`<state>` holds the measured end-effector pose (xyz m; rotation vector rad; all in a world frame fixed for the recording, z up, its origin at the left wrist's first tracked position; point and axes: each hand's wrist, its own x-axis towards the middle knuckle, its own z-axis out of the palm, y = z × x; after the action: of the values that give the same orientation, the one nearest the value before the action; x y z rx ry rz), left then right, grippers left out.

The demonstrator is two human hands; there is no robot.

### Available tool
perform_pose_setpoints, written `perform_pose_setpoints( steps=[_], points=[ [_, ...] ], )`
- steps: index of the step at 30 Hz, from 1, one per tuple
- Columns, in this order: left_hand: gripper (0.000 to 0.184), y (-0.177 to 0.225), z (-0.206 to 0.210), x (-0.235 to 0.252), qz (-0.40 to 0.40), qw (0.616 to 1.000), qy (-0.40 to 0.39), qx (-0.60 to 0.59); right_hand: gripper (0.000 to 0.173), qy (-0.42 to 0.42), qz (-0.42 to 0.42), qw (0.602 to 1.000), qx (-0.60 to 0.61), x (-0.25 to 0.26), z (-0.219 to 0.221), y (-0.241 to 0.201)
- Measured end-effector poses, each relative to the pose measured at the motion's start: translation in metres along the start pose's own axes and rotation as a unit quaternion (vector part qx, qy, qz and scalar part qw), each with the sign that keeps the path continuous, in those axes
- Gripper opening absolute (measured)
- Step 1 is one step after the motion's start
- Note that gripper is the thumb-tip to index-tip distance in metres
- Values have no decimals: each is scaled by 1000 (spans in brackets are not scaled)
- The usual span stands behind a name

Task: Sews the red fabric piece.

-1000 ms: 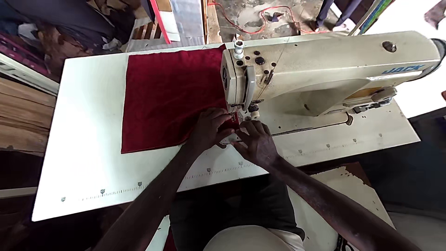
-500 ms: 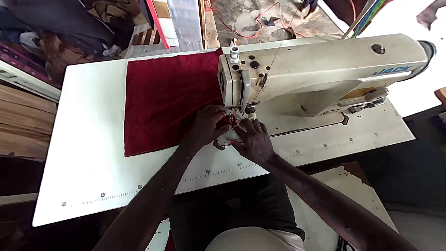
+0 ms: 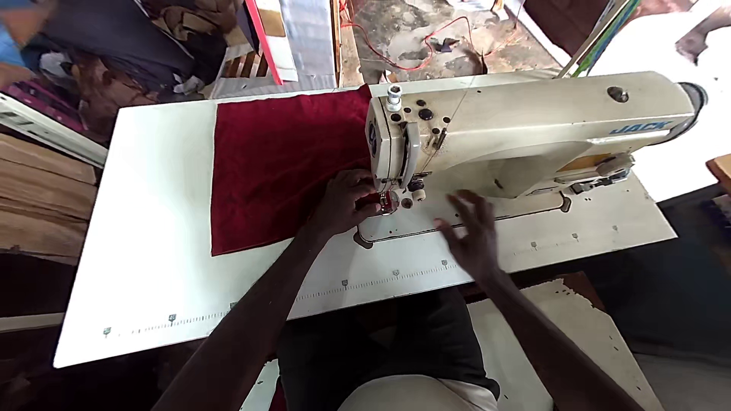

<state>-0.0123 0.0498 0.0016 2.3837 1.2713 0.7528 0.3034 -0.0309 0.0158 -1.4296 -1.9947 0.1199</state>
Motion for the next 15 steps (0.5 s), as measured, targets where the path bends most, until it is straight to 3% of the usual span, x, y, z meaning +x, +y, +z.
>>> perform_pose_setpoints(
  steps=[4,6,9,15],
  points=[
    [39,2,0,1,0,1000,4,4,57,97,60,991,-75,-9,-58,66],
    [38,2,1,1,2,1000,7,7,64,137,49,983,-113,-9,-68,98],
    [37,1,4,1,4,1000,13,10,73,131,47,979,-150,-14,-64,126],
    [34,3,2,1,-5,1000,9,16,79,97,71,982,-143,-22,-59,134]
  ],
)
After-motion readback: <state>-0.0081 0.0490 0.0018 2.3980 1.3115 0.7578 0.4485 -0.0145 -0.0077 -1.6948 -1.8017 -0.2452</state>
